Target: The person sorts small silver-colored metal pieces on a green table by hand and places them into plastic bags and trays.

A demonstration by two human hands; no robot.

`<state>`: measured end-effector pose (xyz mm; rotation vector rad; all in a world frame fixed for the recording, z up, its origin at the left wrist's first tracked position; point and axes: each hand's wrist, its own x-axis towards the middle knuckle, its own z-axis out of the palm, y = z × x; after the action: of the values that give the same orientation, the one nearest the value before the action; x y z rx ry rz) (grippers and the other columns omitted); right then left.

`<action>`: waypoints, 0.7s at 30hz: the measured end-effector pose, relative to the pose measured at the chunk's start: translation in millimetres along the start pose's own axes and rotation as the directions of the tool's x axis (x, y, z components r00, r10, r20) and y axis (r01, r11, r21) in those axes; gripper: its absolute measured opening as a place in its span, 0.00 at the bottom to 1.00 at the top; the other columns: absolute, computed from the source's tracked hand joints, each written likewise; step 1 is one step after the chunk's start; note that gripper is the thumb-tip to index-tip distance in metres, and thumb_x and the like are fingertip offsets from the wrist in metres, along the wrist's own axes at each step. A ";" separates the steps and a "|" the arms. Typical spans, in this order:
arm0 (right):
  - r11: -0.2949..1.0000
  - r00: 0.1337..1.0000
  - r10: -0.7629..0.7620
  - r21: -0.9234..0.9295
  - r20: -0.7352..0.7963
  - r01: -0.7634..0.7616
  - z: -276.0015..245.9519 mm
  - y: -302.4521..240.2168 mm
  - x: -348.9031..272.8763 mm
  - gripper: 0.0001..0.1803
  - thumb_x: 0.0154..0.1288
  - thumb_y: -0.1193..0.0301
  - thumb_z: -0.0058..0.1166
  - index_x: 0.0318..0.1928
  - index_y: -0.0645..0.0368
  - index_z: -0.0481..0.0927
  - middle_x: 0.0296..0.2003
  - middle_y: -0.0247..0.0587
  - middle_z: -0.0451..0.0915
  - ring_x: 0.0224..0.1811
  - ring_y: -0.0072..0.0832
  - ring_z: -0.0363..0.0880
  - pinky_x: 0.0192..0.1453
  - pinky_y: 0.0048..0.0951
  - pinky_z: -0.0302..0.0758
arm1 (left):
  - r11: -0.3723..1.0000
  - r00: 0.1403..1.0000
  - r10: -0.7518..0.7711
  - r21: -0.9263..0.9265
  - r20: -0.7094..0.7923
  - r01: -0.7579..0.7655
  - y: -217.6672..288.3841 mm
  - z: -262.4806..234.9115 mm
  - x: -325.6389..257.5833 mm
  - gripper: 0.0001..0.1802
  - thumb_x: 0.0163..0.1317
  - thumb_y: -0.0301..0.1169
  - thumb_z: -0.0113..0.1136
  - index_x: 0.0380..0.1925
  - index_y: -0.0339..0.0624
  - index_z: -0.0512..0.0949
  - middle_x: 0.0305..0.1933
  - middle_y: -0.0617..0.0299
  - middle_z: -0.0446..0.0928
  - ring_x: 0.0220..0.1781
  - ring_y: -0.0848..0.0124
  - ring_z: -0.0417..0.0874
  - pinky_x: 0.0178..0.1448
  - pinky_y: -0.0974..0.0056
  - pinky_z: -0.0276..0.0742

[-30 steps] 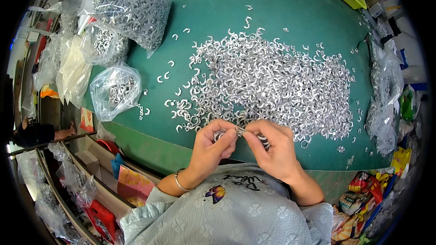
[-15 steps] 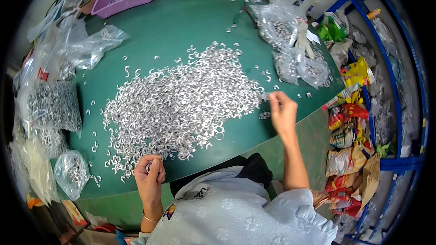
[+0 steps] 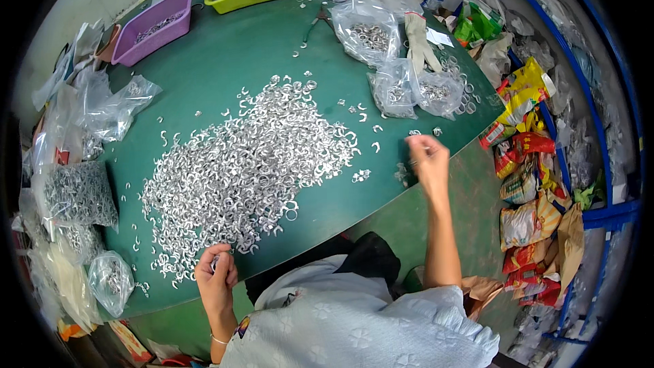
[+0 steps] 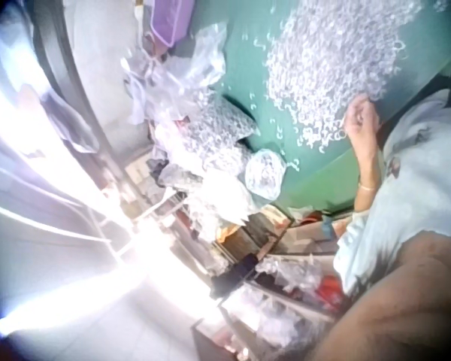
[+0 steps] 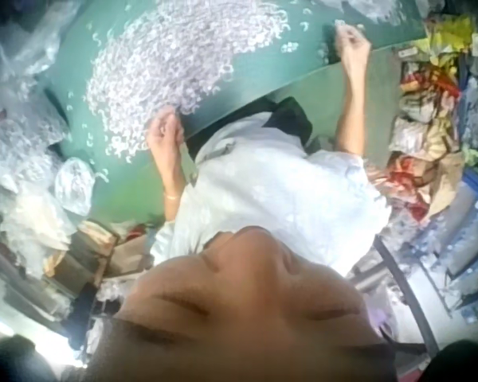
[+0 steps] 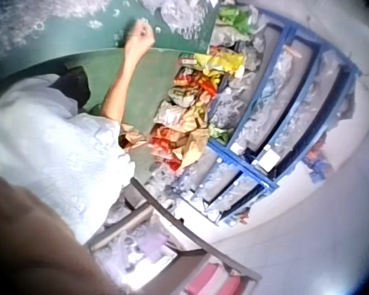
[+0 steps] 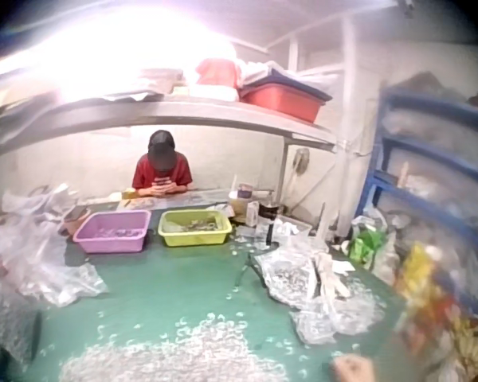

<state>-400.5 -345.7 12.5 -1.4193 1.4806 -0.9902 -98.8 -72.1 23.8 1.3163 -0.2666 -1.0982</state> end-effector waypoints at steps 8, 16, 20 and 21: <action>-0.170 0.361 -0.036 0.350 0.932 -0.921 97.2 -39.9 -74.0 0.15 0.71 0.65 0.37 0.38 0.63 0.75 0.16 0.26 0.58 0.23 0.19 0.56 0.14 0.15 0.54 | 0.995 0.994 -0.101 0.018 0.048 0.101 -2.5 3.5 -5.4 0.07 0.63 0.28 0.53 0.38 0.35 0.74 0.20 0.70 0.66 0.17 0.84 0.61 0.19 0.78 0.52; 0.242 0.234 0.051 0.215 0.971 -0.946 136.4 -49.6 -96.0 0.10 0.67 0.67 0.47 0.36 0.62 0.77 0.15 0.27 0.62 0.21 0.18 0.59 0.14 0.14 0.55 | 0.940 0.981 0.175 0.311 -0.084 -0.141 -14.6 -19.4 -11.3 0.09 0.63 0.27 0.52 0.28 0.34 0.77 0.21 0.65 0.70 0.17 0.80 0.64 0.19 0.76 0.54; 0.943 0.703 -0.302 0.093 0.644 0.320 151.6 -57.1 -107.5 0.09 0.53 0.77 0.60 0.37 0.60 0.81 0.17 0.32 0.73 0.15 0.21 0.69 0.16 0.23 0.62 | 0.546 0.850 0.526 0.768 -0.004 -0.335 -11.9 -13.0 1.8 0.06 0.54 0.23 0.60 0.33 0.38 0.78 0.21 0.55 0.68 0.17 0.67 0.68 0.23 0.66 0.64; 0.874 0.686 -0.418 0.057 0.596 0.482 161.3 -56.7 -108.8 0.09 0.53 0.77 0.60 0.38 0.59 0.80 0.18 0.34 0.73 0.15 0.24 0.69 0.16 0.26 0.63 | 0.536 0.863 0.505 0.784 0.001 -0.314 -8.6 -9.9 3.9 0.07 0.53 0.22 0.60 0.33 0.38 0.78 0.21 0.56 0.68 0.18 0.68 0.67 0.24 0.67 0.63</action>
<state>-228.5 -238.5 16.5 -2.0066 0.7268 -0.6405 -94.0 -67.6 11.8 1.9867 -0.9108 -0.3770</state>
